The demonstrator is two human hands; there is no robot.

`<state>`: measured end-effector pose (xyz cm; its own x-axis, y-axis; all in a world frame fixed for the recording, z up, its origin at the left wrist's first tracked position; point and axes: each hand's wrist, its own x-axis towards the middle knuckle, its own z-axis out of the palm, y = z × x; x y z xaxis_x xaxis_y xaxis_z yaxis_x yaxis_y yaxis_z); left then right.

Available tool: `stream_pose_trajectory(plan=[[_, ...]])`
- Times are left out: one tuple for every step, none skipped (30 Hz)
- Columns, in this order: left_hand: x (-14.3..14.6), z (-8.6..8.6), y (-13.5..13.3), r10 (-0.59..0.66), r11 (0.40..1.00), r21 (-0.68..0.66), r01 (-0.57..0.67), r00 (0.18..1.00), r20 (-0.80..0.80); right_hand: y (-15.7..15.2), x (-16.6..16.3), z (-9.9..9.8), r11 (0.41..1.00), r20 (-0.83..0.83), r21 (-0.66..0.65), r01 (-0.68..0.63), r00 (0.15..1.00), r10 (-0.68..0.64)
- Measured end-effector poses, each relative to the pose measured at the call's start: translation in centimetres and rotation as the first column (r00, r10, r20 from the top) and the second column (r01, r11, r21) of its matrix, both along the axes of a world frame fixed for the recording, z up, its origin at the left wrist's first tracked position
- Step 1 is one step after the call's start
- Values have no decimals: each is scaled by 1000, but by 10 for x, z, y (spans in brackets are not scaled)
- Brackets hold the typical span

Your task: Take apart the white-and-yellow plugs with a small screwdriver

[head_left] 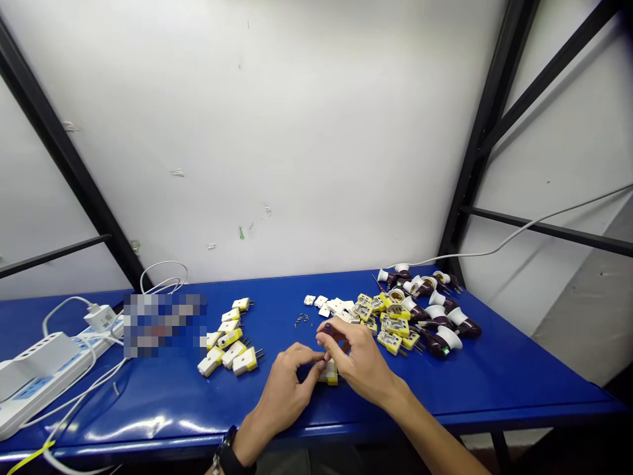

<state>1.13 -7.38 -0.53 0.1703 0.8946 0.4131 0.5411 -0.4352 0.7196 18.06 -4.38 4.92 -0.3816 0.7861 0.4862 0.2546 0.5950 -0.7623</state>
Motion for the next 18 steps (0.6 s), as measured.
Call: stream_pose_trajectory(plan=[[1, 2, 1, -9, 1000, 0, 9, 1000, 14, 0, -1, 1, 1000, 5, 4, 4, 1000, -4], [2, 3, 2, -16, 1000, -1, 16, 999, 28, 1, -2, 2, 1000, 8, 7, 13, 1000, -14], [3, 4, 3, -23, 1000, -4, 23, 999, 39, 2, -4, 3, 1000, 12, 8, 26, 1000, -26], [4, 5, 4, -28, 1000, -10, 29, 998, 50, 2, -4, 3, 999, 16, 6, 40, 999, -41], [6, 5, 5, -30, 999, -17, 32, 998, 58, 3, -5, 3, 999, 19, 2, 52, 998, -52], [7, 5, 7, -32, 999, -26, 34, 998, 63, 5, -6, 3, 998, 19, -4, 61, 998, -61], [7, 5, 8, -34, 999, -37, 36, 997, 63, 6, -6, 3, 998, 18, -11, 70, 997, -69], [8, 5, 8, -35, 998, -45, 38, 998, 60, 7, -6, 3, 997, 17, -16, 75, 997, -75], [8, 5, 9, -37, 998, -52, 40, 998, 53, 8, -6, 2, 997, 17, -19, 79, 997, -78], [8, 5, 9, -39, 998, -55, 41, 998, 45, 9, -5, 1, 997, 19, -20, 81, 997, -81], [8, 4, 9, -39, 998, -55, 41, 999, 35, 10, -5, 0, 996, 23, -17, 85, 996, -84], [8, 4, 9, -36, 998, -51, 37, 999, 23, 11, -5, -1, 996, 28, -12, 90, 996, -90], [9, 4, 9, -27, 999, -43, 27, 1000, 7, 12, -5, -2, 996, 28, -8, 94, 995, -94], [9, 4, 10, -13, 999, -31, 13, 1000, -13, 13, -5, -3, 995, 23, -6, 97, 995, -97], [9, 4, 10, 3, 1000, -18, -3, 999, -33, 14, -6, -4, 995, 12, -9, 99, 995, -99], [9, 4, 10, 16, 1000, -8, -16, 999, -52, 14, -6, -4, 995, -5, -16, 99, 995, -99], [10, 4, 10, 23, 1000, -1, -23, 997, -70, 15, -6, -5, 995, -24, -27, 98, 995, -99], [10, 3, 11, 24, 1000, 3, -24, 996, -86, 15, -6, -5, 995, -41, -40, 94, 995, -96]])
